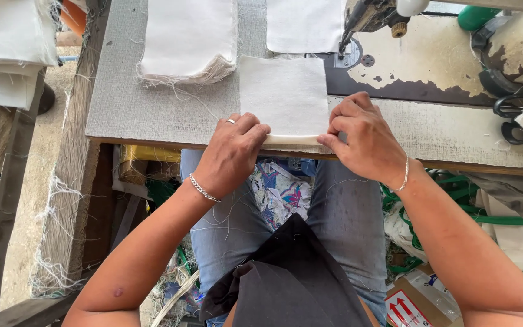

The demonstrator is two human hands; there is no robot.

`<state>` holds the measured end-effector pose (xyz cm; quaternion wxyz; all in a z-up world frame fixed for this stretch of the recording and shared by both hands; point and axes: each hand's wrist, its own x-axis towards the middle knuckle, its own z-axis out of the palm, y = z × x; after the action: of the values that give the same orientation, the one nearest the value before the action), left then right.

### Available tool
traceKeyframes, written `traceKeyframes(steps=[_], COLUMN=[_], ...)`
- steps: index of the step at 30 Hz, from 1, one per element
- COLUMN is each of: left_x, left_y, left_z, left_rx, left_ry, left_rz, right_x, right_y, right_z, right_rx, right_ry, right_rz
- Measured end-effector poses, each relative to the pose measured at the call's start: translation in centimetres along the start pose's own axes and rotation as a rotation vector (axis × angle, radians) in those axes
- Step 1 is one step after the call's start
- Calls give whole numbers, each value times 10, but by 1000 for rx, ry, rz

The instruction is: Folding and sewing small white fabric pieces using an industrial sewing machine to assemble bag components.

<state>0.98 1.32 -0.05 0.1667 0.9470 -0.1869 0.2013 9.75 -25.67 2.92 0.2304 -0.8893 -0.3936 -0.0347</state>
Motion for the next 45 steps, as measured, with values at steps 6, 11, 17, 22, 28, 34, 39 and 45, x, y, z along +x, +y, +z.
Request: traceKeyframes(steps=[6,11,17,22,28,34,39,45], left_x=[18,43,93,101,100,117,135,136], left_y=[11,21,14,15,17,14,8,7], left_z=[-30,-39,4,25,43,60,72,68], left_rx=[40,-30,-219,-333,-285,-157,-121,-91], left_ry=[-88,-299,-404,-323,-244,-235,-212,-200], left_rz=[32,169,410,323,255,149,93,89], right_x=[14,22,32,15,3,29,46,45], right_y=[4,33,90,88,59,70,92,91], right_z=[-7,-10,-12,-4,-6,-15,-13,-13], right_rx=[-58,-82,-448,-350,-280,-256,-217,-195], right_ry=[-124,-132,46,407,202,29,101,137], right_rz=[73,195,186,18,-164,-103,-147,-156])
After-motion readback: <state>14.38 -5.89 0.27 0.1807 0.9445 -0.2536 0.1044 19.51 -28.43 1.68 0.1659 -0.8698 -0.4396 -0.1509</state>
